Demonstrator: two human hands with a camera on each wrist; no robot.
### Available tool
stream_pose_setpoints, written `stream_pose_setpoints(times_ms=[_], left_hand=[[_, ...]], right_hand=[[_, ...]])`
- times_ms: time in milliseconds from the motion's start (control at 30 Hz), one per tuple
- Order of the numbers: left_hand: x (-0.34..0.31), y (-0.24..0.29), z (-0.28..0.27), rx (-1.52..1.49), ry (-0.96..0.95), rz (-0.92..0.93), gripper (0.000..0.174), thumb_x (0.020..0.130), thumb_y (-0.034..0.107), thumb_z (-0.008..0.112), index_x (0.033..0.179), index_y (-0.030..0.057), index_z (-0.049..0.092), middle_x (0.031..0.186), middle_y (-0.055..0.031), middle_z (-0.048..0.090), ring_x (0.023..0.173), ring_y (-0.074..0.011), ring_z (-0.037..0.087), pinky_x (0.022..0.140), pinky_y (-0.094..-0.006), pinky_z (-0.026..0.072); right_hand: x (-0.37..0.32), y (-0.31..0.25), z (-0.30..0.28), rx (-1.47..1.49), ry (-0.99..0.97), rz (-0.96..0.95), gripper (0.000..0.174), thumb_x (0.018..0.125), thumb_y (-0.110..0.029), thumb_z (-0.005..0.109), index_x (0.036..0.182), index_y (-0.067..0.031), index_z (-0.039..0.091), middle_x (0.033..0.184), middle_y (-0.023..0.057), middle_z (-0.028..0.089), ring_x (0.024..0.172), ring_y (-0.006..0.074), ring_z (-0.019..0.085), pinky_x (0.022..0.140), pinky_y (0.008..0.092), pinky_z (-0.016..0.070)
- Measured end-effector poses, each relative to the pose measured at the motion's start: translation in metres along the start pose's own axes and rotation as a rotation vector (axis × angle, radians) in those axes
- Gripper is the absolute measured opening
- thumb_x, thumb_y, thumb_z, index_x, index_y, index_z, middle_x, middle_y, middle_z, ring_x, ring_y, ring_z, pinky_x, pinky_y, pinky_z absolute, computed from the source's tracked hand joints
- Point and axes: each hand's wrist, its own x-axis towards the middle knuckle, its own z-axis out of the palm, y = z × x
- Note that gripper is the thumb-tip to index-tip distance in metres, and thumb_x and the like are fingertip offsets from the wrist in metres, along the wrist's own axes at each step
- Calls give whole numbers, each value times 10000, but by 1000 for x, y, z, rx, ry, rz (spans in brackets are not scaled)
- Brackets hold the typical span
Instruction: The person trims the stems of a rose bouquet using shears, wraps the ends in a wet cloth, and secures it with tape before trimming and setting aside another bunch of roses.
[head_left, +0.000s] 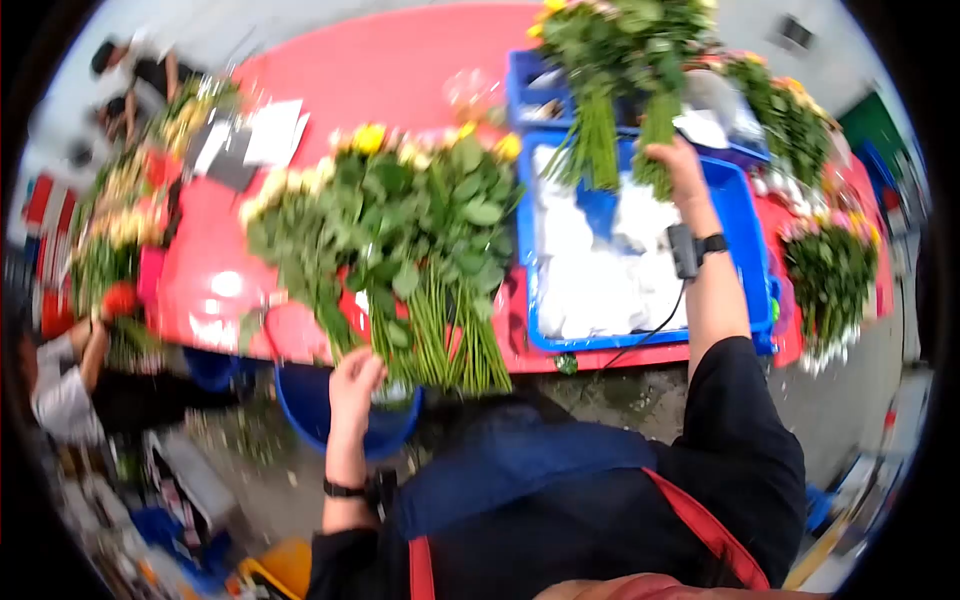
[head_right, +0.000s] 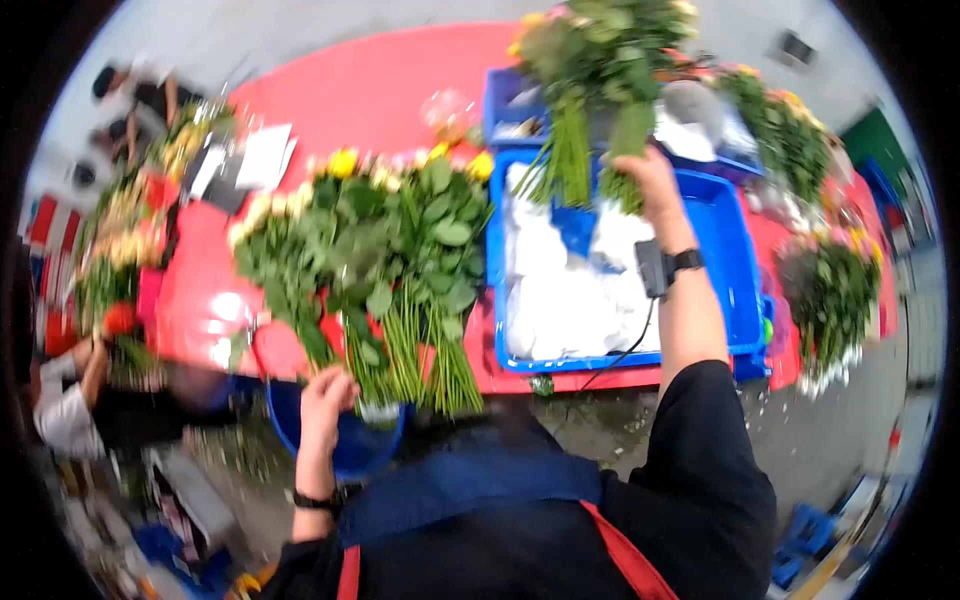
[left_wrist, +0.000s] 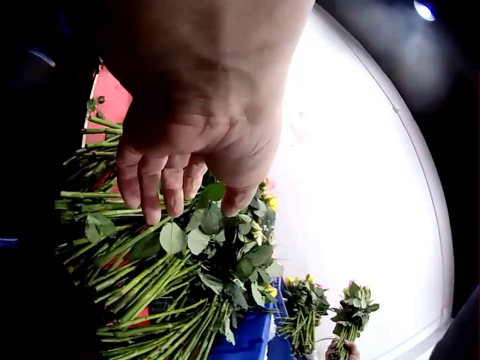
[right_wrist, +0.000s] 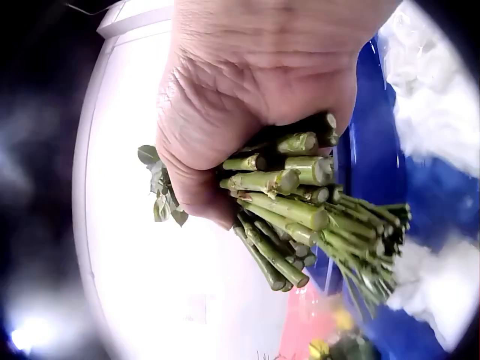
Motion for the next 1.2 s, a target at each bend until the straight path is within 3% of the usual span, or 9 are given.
stream_pose_setpoints(times_ms=[233, 433, 500, 567, 667, 933, 1033, 1100, 1200], left_hand=[[14, -3, 24, 412, 276, 244, 339, 834, 197, 704, 1065, -41, 633, 821, -34, 647, 740, -127, 592, 683, -273, 484], [70, -2, 35, 932, 475, 448, 647, 733, 383, 766, 1168, -61, 583, 995, -186, 654, 921, -271, 638, 808, -347, 499], [88, 0, 36, 827, 298, 205, 735, 717, 425, 778, 1215, -63, 548, 1048, -216, 653, 977, -327, 634, 890, -377, 479], [107, -23, 34, 756, 268, 182, 730, 737, 440, 763, 1219, -63, 544, 1090, -230, 646, 1027, -325, 628, 907, -372, 470], [87, 5, 28, 654, 215, 198, 679, 814, 441, 691, 1229, -74, 536, 1112, -246, 638, 1056, -329, 622, 912, -368, 467], [76, -39, -71, 1119, 319, 566, 450, 736, 174, 728, 1131, -1, 602, 1128, -170, 626, 1045, -335, 597, 897, -408, 481], [66, -7, -61, 1175, 252, 268, 488, 792, 310, 697, 1161, 5, 603, 1138, -185, 627, 1074, -323, 599, 918, -400, 472], [77, -13, -35, 724, 174, 333, 616, 746, 443, 714, 1179, 25, 583, 1059, -213, 649, 1080, -358, 585, 912, -441, 455], [95, -18, 16, 798, 205, 273, 773, 671, 481, 778, 1230, -4, 554, 1071, -239, 650, 1041, -346, 623, 904, -405, 482]], right_hand=[[66, 91, -53, 260, -35, 251, 235, 851, -129, 630, 1039, 8, 601, 917, 97, 681, 792, 189, 664, 735, 313, 544], [58, 105, -55, 278, -38, 368, 260, 902, -181, 623, 1078, 10, 616, 995, 88, 684, 886, 186, 663, 774, 301, 527], [56, 97, -60, 266, -65, 422, 300, 915, -262, 627, 1085, -14, 626, 986, 61, 684, 882, 168, 660, 771, 286, 522], [51, 88, -66, 57, -12, 478, 438, 917, -385, 619, 1096, 14, 643, 1006, 60, 663, 893, 141, 627, 745, 251, 483], [19, 72, -66, -742, 193, 54, 566, 888, -400, 650, 1187, 77, 588, 1105, 110, 649, 1024, 153, 589, 875, 266, 443], [-184, 26, 114, -926, 88, -184, 291, 901, -179, 638, 1155, -37, 630, 1078, 65, 663, 929, 142, 620, 767, 266, 493], [-226, 38, 181, -800, -107, -135, 242, 878, -93, 633, 1110, -24, 631, 1023, 62, 659, 878, 127, 621, 747, 255, 500], [-241, 44, 218, -796, -213, -132, 226, 852, -61, 635, 1068, 4, 625, 948, 91, 646, 829, 145, 615, 714, 260, 496], [-252, 45, 262, -797, -322, -135, 235, 829, -76, 651, 1039, 25, 619, 927, 128, 630, 804, 217, 618, 704, 298, 499]])
